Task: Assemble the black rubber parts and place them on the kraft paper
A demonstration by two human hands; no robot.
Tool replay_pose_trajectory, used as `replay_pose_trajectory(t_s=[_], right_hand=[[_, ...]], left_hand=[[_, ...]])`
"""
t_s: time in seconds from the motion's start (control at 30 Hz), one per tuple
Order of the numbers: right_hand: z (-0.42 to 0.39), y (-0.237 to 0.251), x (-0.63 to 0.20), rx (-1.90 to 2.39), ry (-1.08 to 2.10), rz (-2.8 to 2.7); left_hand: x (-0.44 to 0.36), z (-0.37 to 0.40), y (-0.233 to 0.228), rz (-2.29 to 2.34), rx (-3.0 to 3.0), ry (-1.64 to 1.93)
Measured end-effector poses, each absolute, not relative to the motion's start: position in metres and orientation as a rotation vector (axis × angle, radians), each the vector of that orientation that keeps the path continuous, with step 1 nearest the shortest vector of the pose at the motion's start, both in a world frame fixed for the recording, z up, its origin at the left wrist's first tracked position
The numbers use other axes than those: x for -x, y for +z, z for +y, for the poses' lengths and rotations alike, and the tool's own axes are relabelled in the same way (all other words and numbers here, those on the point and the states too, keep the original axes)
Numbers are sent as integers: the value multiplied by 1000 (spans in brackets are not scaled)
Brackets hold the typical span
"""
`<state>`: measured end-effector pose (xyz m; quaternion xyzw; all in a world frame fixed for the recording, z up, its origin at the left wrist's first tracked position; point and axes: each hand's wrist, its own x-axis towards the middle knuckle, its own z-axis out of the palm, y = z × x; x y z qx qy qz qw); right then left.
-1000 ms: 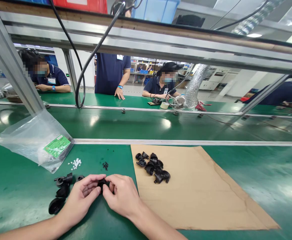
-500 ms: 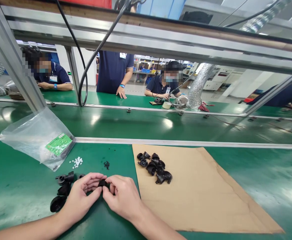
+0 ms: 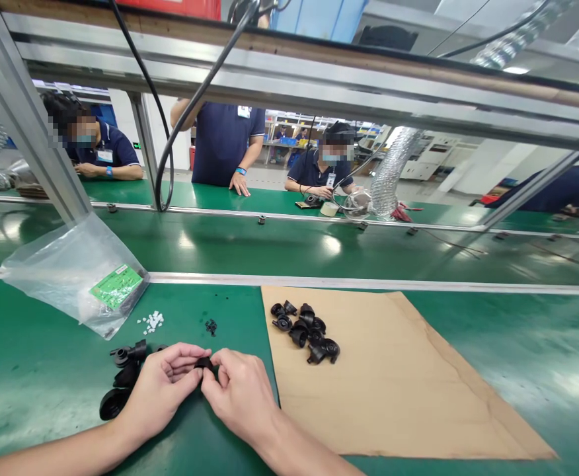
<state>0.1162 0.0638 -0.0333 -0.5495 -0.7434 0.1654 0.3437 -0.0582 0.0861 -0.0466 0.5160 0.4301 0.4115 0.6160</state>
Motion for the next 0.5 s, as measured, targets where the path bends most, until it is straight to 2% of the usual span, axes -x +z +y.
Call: replay_pose_trajectory(t_s=[0.13,0.23,0.33,0.5], right_hand=[[68,-33,-125,1420,382,-2001],[78,-26,-149,1518,289,-2035],[91,-12,-180,1796,60,-1978],[104,4,-213,2287,-87,-1860]], left_hand=[[60,85,-44,968,-1269,922],[80,87,-22,997,-1702,805],[117,96,4,1207,-2218,478],[164,114,0,1601,-2271,-134]])
